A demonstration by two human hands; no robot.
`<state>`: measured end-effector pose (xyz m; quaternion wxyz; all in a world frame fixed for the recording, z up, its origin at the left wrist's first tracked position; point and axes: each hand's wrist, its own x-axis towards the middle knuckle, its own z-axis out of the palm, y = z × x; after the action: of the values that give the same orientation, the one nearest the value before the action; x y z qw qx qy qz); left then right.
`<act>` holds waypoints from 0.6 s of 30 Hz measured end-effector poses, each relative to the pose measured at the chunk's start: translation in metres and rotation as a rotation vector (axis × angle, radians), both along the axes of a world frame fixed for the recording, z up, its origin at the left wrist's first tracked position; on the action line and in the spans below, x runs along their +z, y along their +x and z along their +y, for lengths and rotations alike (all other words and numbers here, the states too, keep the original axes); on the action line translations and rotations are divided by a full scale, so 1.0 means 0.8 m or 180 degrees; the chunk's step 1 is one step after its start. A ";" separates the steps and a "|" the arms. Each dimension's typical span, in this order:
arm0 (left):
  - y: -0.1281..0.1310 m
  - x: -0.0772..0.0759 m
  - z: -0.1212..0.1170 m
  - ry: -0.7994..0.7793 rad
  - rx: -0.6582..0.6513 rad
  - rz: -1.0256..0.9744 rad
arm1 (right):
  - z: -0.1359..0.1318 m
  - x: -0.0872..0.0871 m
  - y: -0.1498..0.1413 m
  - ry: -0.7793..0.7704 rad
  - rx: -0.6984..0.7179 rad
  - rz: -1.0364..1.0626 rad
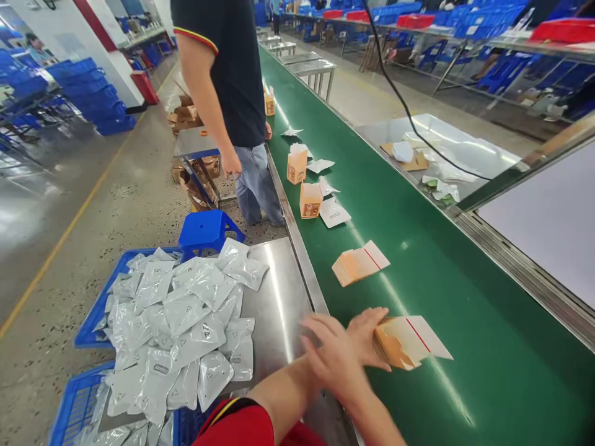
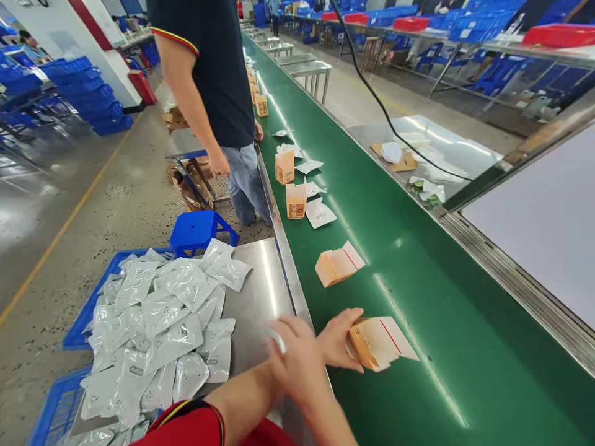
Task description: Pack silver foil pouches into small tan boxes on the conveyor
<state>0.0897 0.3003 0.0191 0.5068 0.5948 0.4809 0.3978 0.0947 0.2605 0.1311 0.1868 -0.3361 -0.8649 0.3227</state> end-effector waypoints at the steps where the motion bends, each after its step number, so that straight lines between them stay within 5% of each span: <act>1: 0.007 0.000 -0.003 0.0024 0.0051 -0.0079 | 0.019 -0.014 -0.054 -0.0099 0.0208 -0.0078; 5: 0.023 0.000 -0.011 -0.0157 0.0118 -0.0370 | 0.080 -0.080 -0.228 -0.0428 0.0614 -0.0580; 7: 0.023 -0.004 -0.008 -0.0280 0.0006 -0.0376 | 0.092 -0.107 -0.270 -0.0562 0.0724 -0.0747; 10: 0.016 -0.009 -0.001 -0.0219 -0.0210 -0.0347 | 0.084 -0.125 -0.283 -0.0730 0.0709 -0.0779; 14: 0.019 -0.012 -0.008 -0.0074 -0.0578 -0.0358 | 0.069 -0.089 -0.243 -0.0933 0.0146 -0.0531; 18: 0.037 -0.005 -0.033 -0.0358 -0.0639 -0.0175 | 0.074 0.007 -0.121 -0.0657 -0.0619 0.0143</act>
<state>0.1191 0.2741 0.0152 0.5896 0.5995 0.4264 0.3336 -0.0025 0.3194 0.1365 0.2010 -0.4285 -0.7860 0.3977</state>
